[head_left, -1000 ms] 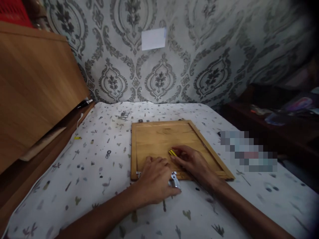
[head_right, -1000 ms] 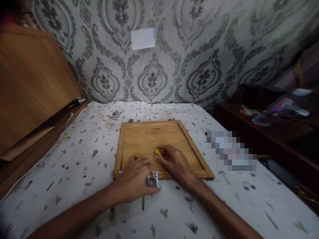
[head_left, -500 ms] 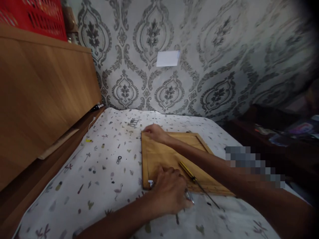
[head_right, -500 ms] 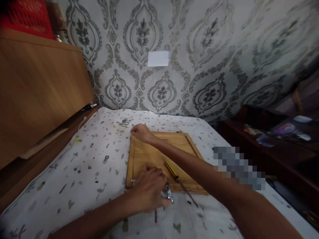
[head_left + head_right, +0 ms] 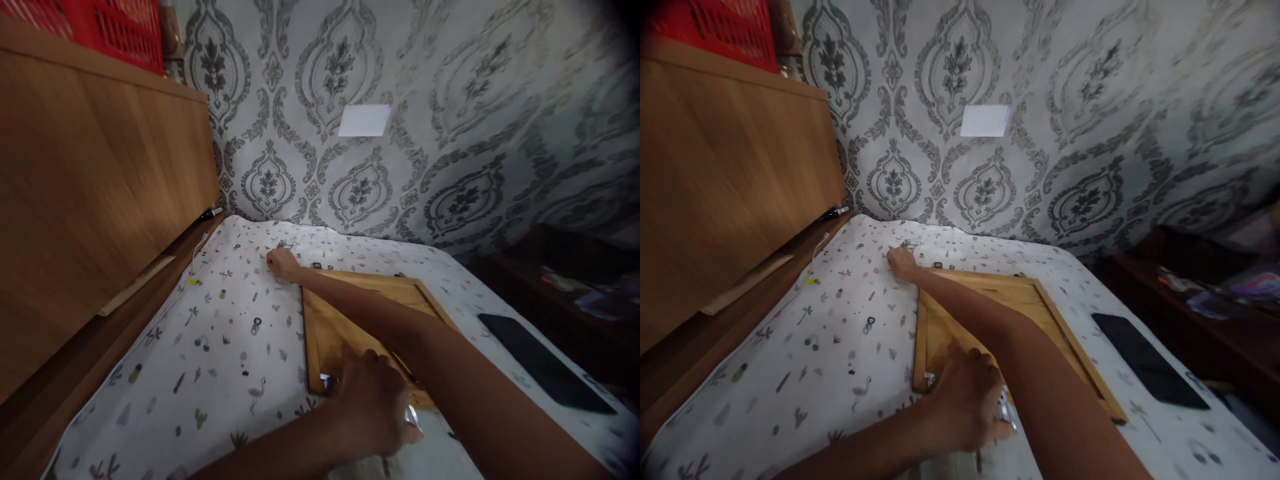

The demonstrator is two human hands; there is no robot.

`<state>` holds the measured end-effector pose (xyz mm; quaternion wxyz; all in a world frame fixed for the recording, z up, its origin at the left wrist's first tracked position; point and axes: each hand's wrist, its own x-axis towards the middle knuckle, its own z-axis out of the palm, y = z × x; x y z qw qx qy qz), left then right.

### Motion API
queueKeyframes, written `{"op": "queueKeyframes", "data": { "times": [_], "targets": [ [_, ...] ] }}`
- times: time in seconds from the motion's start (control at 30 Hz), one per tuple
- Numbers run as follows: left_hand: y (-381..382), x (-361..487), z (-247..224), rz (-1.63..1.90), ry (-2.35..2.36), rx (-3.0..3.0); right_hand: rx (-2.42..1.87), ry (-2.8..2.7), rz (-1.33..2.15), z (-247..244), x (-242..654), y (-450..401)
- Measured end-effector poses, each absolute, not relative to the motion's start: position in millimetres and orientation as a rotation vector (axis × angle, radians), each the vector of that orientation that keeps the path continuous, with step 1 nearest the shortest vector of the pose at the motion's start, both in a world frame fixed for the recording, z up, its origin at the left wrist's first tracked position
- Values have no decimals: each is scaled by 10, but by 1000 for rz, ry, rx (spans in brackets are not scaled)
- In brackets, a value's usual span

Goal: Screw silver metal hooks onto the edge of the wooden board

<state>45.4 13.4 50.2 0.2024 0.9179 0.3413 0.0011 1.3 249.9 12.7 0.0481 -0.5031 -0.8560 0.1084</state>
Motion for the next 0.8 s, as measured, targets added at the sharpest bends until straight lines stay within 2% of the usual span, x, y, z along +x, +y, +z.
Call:
{"op": "queueKeyframes", "data": {
  "times": [0.23,0.43,0.6,0.8],
  "targets": [
    [122,458,379,113,998,2563,-1479,-2435,553,370,116,2320],
    [108,485,295,109,1046,2528,-1380,-1919,931,539,1179,1621],
    [129,498,280,100,1060,2555,-1203,-1375,1090,357,2100,531],
    [105,501,296,101,1093,2597,-1149,-1095,1201,-17,2383,-289]
  ]
}}
